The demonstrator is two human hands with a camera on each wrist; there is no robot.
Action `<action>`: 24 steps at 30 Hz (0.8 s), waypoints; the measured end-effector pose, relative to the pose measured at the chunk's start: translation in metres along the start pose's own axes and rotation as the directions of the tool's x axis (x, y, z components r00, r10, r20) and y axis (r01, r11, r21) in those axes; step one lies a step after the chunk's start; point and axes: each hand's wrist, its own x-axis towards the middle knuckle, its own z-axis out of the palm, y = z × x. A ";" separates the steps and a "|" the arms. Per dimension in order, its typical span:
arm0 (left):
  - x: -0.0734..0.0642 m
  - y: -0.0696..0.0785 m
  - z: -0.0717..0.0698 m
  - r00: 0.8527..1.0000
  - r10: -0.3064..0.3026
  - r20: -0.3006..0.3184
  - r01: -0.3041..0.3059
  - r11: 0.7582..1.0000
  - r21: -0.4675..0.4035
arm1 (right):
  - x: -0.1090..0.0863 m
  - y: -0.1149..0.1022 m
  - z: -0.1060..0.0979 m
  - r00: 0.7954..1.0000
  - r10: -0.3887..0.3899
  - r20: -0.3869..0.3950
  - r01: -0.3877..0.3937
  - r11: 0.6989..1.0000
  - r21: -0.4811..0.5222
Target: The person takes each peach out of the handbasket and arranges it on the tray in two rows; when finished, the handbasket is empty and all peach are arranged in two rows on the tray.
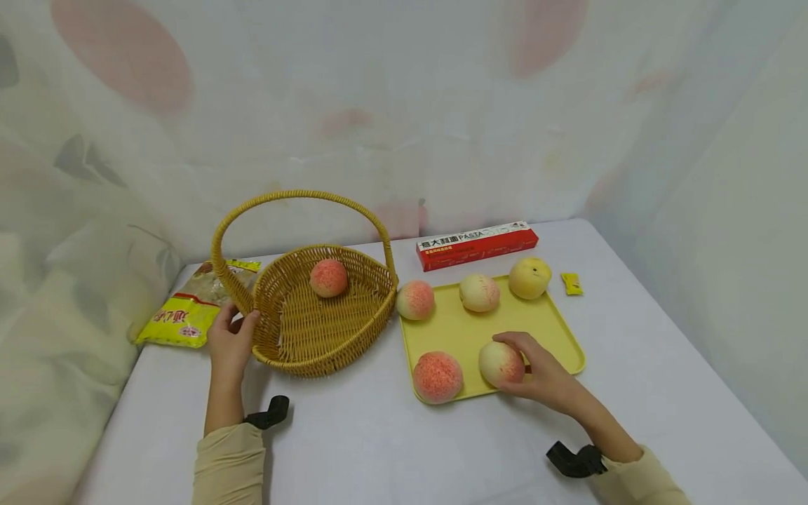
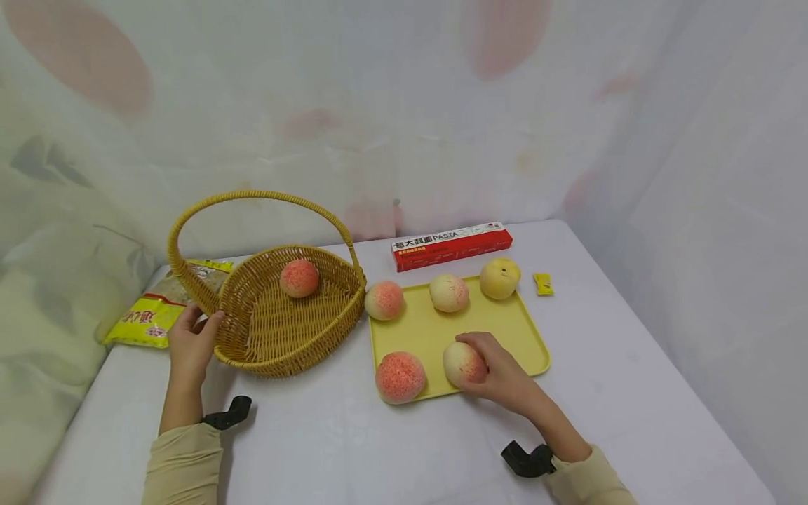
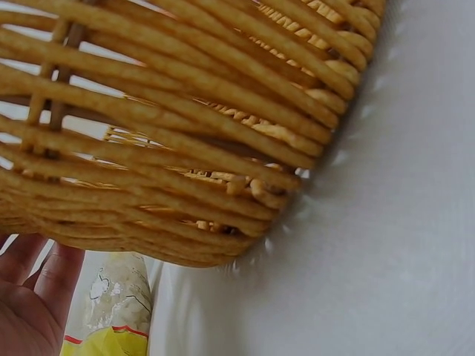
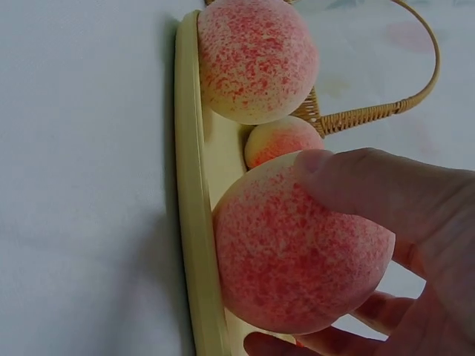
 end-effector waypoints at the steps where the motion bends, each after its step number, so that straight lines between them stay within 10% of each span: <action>1: 0.000 0.000 0.000 1.000 0.004 -0.001 -0.004 1.000 0.002 | 0.000 0.000 0.000 1.000 0.002 -0.003 -0.002 1.000 -0.013; 24: 0.001 -0.001 -0.001 1.000 -0.016 0.010 0.017 1.000 -0.007 | -0.002 -0.003 0.000 0.995 0.028 -0.095 -0.037 0.995 -0.088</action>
